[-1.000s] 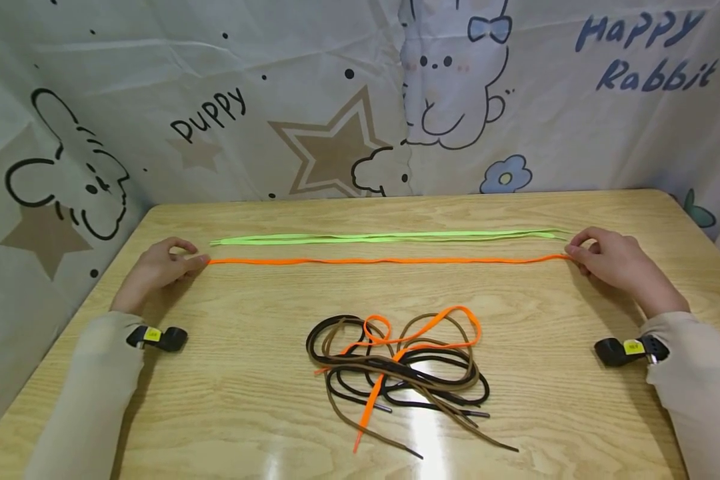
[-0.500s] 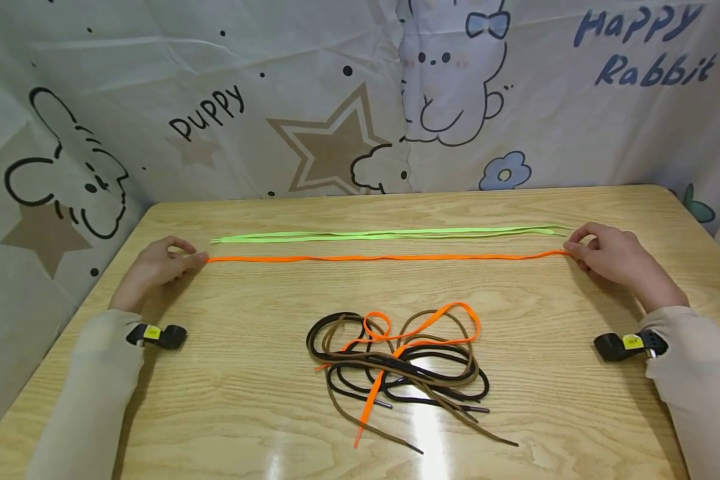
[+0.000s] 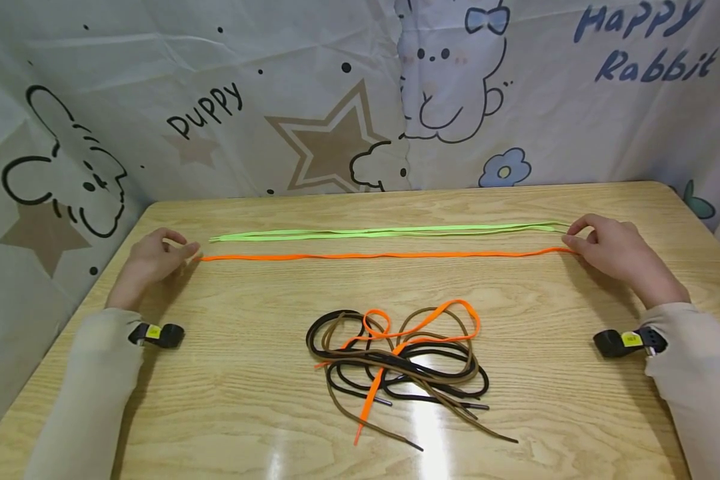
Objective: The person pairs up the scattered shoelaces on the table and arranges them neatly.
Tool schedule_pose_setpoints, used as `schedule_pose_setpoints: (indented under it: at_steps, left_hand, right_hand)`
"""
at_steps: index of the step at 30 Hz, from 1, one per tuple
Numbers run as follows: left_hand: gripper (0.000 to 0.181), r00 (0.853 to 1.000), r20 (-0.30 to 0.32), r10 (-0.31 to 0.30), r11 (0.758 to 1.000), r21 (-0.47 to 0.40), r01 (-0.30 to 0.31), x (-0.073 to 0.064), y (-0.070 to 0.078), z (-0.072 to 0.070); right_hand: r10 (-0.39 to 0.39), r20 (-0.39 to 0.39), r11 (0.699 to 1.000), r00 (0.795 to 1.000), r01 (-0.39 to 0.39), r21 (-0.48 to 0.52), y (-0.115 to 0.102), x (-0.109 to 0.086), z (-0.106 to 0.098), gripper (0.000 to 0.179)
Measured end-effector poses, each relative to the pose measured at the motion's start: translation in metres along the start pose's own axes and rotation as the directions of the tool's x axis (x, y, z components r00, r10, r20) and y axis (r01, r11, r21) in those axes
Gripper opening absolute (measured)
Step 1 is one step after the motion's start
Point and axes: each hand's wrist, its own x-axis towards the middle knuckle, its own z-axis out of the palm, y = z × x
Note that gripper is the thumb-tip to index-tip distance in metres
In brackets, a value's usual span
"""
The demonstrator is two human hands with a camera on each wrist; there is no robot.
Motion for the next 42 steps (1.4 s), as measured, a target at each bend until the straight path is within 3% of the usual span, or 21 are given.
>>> schedule_pose_setpoints:
  at_steps: [4,7,10,12,13,17,18,19,21,27,30,32,34,38,42]
  left_hand:
    - [0.045,0.997,-0.056,0.061,0.998,0.018,-0.061,-0.002,0.012,0.003]
    - [0.038,0.985,-0.063,0.162,0.986,0.04,-0.16,-0.006,0.026,0.009]
    - [0.026,0.95,-0.005,0.312,0.948,0.061,-0.311,-0.016,0.052,0.02]
    - [0.019,0.901,0.064,0.429,0.9,0.056,-0.432,-0.025,0.074,0.032]
    - [0.017,0.865,0.109,0.491,0.866,0.046,-0.497,-0.03,0.085,0.039]
    - [0.016,0.678,0.268,0.685,0.703,-0.001,-0.711,-0.049,0.123,0.07]
    - [0.017,0.635,0.304,0.71,0.67,-0.011,-0.743,-0.053,0.13,0.077]
    - [0.019,0.607,0.341,0.718,0.65,-0.015,-0.76,-0.057,0.135,0.083]
    - [0.023,0.563,0.395,0.726,0.619,-0.019,-0.785,-0.065,0.144,0.093]
    - [0.028,0.468,0.435,0.769,0.531,-0.028,-0.847,-0.083,0.156,0.109]
    - [0.029,0.438,0.444,0.782,0.501,-0.028,-0.865,-0.089,0.16,0.113]
    - [0.03,0.433,0.447,0.782,0.49,-0.012,-0.872,-0.092,0.162,0.115]
    - [0.029,0.436,0.45,0.779,0.482,0.014,-0.876,-0.094,0.163,0.116]
    - [0.023,0.427,0.45,0.784,0.455,0.05,-0.889,-0.097,0.162,0.117]
    - [0.018,0.409,0.462,0.787,0.43,0.064,-0.901,-0.097,0.16,0.118]
  right_hand:
    - [-0.07,-0.045,0.997,0.997,0.069,-0.021,-0.014,-0.001,-0.002,0.039]
    - [-0.114,-0.039,0.994,0.993,0.113,-0.011,-0.028,-0.003,-0.001,0.033]
    - [-0.189,-0.018,0.982,0.982,0.189,0.01,-0.042,-0.007,0.002,0.026]
    - [-0.255,0.011,0.967,0.967,0.255,0.023,-0.052,-0.01,0.005,0.022]
    - [-0.288,0.028,0.957,0.957,0.287,0.03,-0.057,-0.012,0.007,0.02]
    - [-0.371,0.108,0.928,0.922,0.363,0.085,-0.077,-0.017,0.012,0.019]
    - [-0.375,0.123,0.926,0.919,0.365,0.098,-0.082,-0.019,0.012,0.019]
    - [-0.389,0.125,0.92,0.913,0.377,0.109,-0.086,-0.021,0.013,0.019]
    - [-0.42,0.123,0.906,0.899,0.407,0.116,-0.095,-0.024,0.016,0.017]
    - [-0.508,0.2,0.861,0.838,0.484,0.158,-0.114,-0.03,0.03,0.014]
    - [-0.518,0.233,0.855,0.823,0.487,0.18,-0.118,-0.031,0.035,0.015]
    - [-0.535,0.24,0.844,0.81,0.498,0.2,-0.121,-0.032,0.037,0.016]
    - [-0.566,0.24,0.823,0.789,0.525,0.215,-0.123,-0.033,0.04,0.016]
    - [-0.629,0.228,0.776,0.743,0.584,0.239,-0.128,-0.035,0.046,0.012]
    - [-0.655,0.23,0.755,0.72,0.611,0.237,-0.133,-0.037,0.051,0.01]
